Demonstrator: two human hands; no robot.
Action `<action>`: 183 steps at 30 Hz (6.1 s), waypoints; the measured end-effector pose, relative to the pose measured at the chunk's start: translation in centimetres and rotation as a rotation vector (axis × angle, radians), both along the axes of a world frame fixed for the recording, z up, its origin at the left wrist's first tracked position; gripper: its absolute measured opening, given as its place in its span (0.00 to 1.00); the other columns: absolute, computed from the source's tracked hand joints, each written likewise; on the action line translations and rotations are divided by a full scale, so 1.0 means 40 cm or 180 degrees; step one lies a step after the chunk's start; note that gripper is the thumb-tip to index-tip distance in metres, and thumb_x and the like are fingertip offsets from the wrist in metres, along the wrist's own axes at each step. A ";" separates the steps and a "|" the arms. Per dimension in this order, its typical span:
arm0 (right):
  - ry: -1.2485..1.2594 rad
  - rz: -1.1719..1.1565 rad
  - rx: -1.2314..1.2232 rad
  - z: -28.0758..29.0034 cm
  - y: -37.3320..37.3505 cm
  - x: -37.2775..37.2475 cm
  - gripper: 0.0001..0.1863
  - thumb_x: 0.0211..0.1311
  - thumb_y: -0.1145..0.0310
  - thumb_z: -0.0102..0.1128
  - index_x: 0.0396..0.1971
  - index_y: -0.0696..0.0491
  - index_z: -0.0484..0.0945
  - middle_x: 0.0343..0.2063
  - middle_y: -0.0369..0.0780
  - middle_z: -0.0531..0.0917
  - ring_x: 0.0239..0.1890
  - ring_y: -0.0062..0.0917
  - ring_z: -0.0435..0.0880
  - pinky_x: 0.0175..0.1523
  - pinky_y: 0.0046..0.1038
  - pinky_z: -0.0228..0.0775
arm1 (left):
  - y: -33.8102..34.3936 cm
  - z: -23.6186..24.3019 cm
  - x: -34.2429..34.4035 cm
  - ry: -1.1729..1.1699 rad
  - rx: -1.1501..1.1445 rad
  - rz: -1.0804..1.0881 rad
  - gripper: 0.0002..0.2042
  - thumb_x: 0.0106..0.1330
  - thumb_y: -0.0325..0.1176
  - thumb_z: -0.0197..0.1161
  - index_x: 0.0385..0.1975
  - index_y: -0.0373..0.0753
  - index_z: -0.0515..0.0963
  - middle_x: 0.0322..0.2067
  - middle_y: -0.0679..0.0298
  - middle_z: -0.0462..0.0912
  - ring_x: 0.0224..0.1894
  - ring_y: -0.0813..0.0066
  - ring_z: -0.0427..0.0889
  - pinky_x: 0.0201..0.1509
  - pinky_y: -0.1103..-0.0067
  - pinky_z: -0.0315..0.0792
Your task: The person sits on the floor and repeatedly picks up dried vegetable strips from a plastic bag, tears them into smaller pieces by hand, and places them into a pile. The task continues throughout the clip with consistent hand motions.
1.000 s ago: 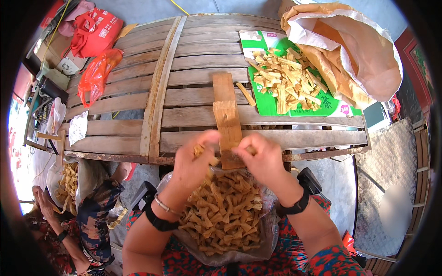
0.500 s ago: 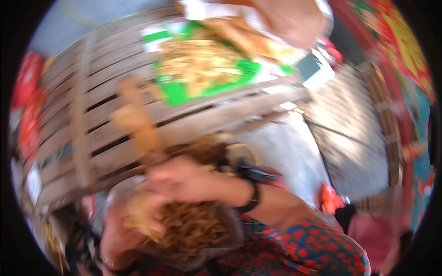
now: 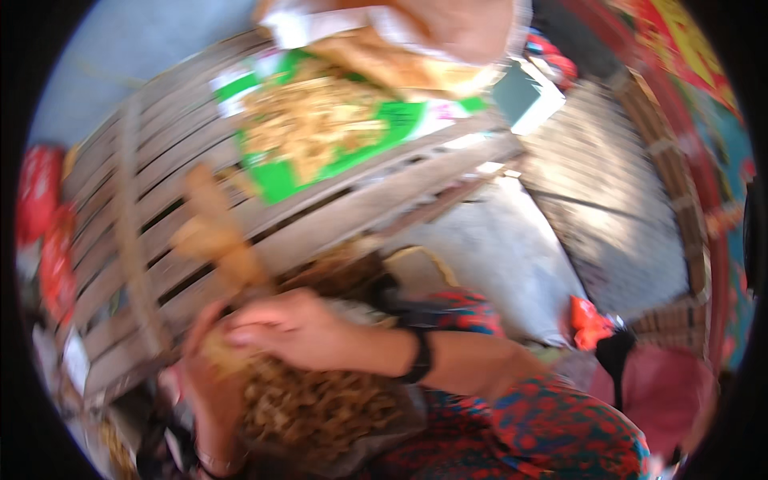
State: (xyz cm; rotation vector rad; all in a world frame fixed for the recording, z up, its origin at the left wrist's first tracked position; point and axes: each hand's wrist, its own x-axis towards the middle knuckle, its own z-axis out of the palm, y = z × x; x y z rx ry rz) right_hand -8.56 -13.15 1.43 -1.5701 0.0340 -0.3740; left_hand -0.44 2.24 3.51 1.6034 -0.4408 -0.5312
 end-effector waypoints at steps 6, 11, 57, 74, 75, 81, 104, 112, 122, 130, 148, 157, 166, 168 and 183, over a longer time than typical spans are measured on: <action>0.0293 0.0148 -0.2486 0.010 0.001 -0.011 0.13 0.63 0.61 0.58 0.28 0.55 0.78 0.23 0.44 0.80 0.25 0.41 0.80 0.28 0.32 0.72 | -0.005 0.003 0.002 -0.2637 0.1373 -0.1120 0.07 0.58 0.22 0.59 0.35 0.31 0.80 0.48 0.55 0.79 0.50 0.56 0.78 0.56 0.72 0.71; 0.1580 0.0868 -0.0199 0.039 -0.010 -0.006 0.24 0.69 0.49 0.46 0.25 0.54 0.77 0.17 0.34 0.76 0.18 0.25 0.73 0.24 0.27 0.66 | 0.020 0.020 0.025 -0.0945 -0.0291 -0.0588 0.04 0.59 0.20 0.59 0.32 0.29 0.79 0.45 0.55 0.80 0.49 0.62 0.79 0.54 0.71 0.72; -0.1338 0.0419 -0.1966 0.094 -0.037 0.024 0.10 0.52 0.71 0.65 0.16 0.52 0.74 0.13 0.36 0.72 0.14 0.32 0.73 0.19 0.30 0.64 | 0.004 0.021 -0.012 0.1438 0.1120 -0.2511 0.08 0.62 0.32 0.61 0.28 0.34 0.80 0.26 0.62 0.83 0.29 0.81 0.79 0.32 0.81 0.73; 0.2067 0.1075 0.3474 -0.011 0.015 -0.002 0.06 0.63 0.69 0.60 0.38 0.53 0.77 0.26 0.32 0.80 0.21 0.10 0.74 0.20 0.12 0.58 | 0.017 0.008 0.041 -0.3706 0.0263 -0.0700 0.11 0.49 0.33 0.70 0.34 0.43 0.82 0.32 0.66 0.76 0.36 0.64 0.79 0.41 0.69 0.73; 0.1960 0.0604 0.3002 -0.007 0.020 -0.003 0.06 0.64 0.70 0.59 0.38 0.53 0.77 0.27 0.33 0.81 0.21 0.10 0.74 0.21 0.12 0.58 | 0.017 0.007 0.037 -0.3798 0.0252 -0.0459 0.11 0.48 0.33 0.71 0.32 0.41 0.82 0.33 0.65 0.77 0.37 0.62 0.80 0.41 0.68 0.73; 0.0766 0.0357 0.0320 0.016 -0.002 -0.004 0.08 0.66 0.70 0.57 0.40 0.58 0.79 0.33 0.37 0.84 0.31 0.24 0.83 0.37 0.23 0.76 | 0.018 -0.016 0.036 -0.2748 0.0680 -0.0457 0.09 0.51 0.33 0.68 0.32 0.40 0.81 0.44 0.61 0.80 0.48 0.62 0.79 0.54 0.64 0.68; 0.1779 0.0778 0.0071 0.029 -0.006 0.009 0.18 0.67 0.56 0.57 0.28 0.56 0.80 0.18 0.29 0.74 0.21 0.11 0.67 0.26 0.15 0.58 | 0.044 0.016 0.068 0.1766 -0.0236 -0.0511 0.08 0.58 0.26 0.66 0.36 0.34 0.76 0.23 0.64 0.80 0.23 0.79 0.78 0.27 0.84 0.72; 0.1270 -0.0446 -0.0717 -0.010 -0.084 0.051 0.10 0.61 0.63 0.65 0.29 0.55 0.79 0.17 0.31 0.77 0.19 0.13 0.71 0.24 0.20 0.64 | 0.011 -0.056 0.090 0.1445 -0.0495 0.0176 0.07 0.62 0.29 0.63 0.36 0.34 0.75 0.26 0.65 0.79 0.29 0.81 0.76 0.32 0.84 0.71; 0.1009 -0.1227 -0.2349 -0.068 -0.101 0.113 0.10 0.53 0.65 0.70 0.27 0.53 0.78 0.17 0.39 0.79 0.17 0.28 0.77 0.25 0.26 0.71 | -0.045 -0.119 0.144 0.0979 0.0447 0.0845 0.14 0.65 0.40 0.64 0.35 0.32 0.80 0.26 0.64 0.81 0.27 0.79 0.76 0.32 0.81 0.71; -0.0986 0.0342 -0.2186 0.049 -0.038 0.037 0.07 0.50 0.72 0.69 0.24 0.51 0.77 0.17 0.37 0.76 0.16 0.31 0.76 0.22 0.29 0.67 | -0.015 -0.017 -0.002 0.2039 -0.0172 -0.0276 0.10 0.67 0.35 0.57 0.32 0.36 0.81 0.25 0.67 0.82 0.26 0.83 0.77 0.28 0.81 0.72; 0.1789 0.0844 0.2851 0.011 0.005 -0.001 0.06 0.63 0.67 0.62 0.31 0.53 0.79 0.23 0.32 0.79 0.23 0.12 0.72 0.25 0.14 0.58 | 0.013 -0.006 0.020 -0.3455 0.0042 -0.0346 0.13 0.48 0.36 0.69 0.35 0.44 0.80 0.37 0.65 0.80 0.28 0.66 0.80 0.30 0.77 0.75; 0.0258 0.0242 -0.1661 0.031 -0.023 -0.005 0.10 0.62 0.65 0.62 0.31 0.56 0.76 0.24 0.39 0.82 0.25 0.27 0.81 0.29 0.27 0.72 | 0.018 0.004 0.017 -0.2027 0.1060 -0.1126 0.09 0.53 0.28 0.66 0.34 0.36 0.81 0.49 0.56 0.79 0.43 0.58 0.83 0.44 0.72 0.77; 0.1780 0.1312 0.0970 0.046 -0.035 -0.017 0.24 0.70 0.49 0.48 0.25 0.55 0.75 0.14 0.31 0.71 0.15 0.17 0.64 0.21 0.21 0.55 | 0.043 0.072 0.048 0.0254 -0.0588 -0.0382 0.10 0.63 0.30 0.57 0.25 0.28 0.78 0.44 0.56 0.80 0.35 0.75 0.79 0.39 0.80 0.72; 0.1792 0.1641 0.1580 0.048 -0.042 -0.018 0.27 0.71 0.46 0.45 0.25 0.54 0.75 0.13 0.28 0.66 0.16 0.11 0.56 0.21 0.17 0.47 | 0.058 0.080 0.060 0.0703 -0.1008 -0.0123 0.14 0.64 0.33 0.56 0.24 0.27 0.78 0.43 0.56 0.80 0.34 0.77 0.78 0.39 0.81 0.71; 0.1534 -0.0003 -0.0184 0.027 -0.061 0.018 0.11 0.62 0.64 0.64 0.24 0.55 0.79 0.19 0.28 0.76 0.23 0.09 0.69 0.27 0.15 0.62 | 0.029 -0.013 0.057 0.1179 -0.0468 0.0023 0.07 0.61 0.27 0.64 0.38 0.34 0.79 0.27 0.68 0.80 0.27 0.86 0.75 0.31 0.87 0.68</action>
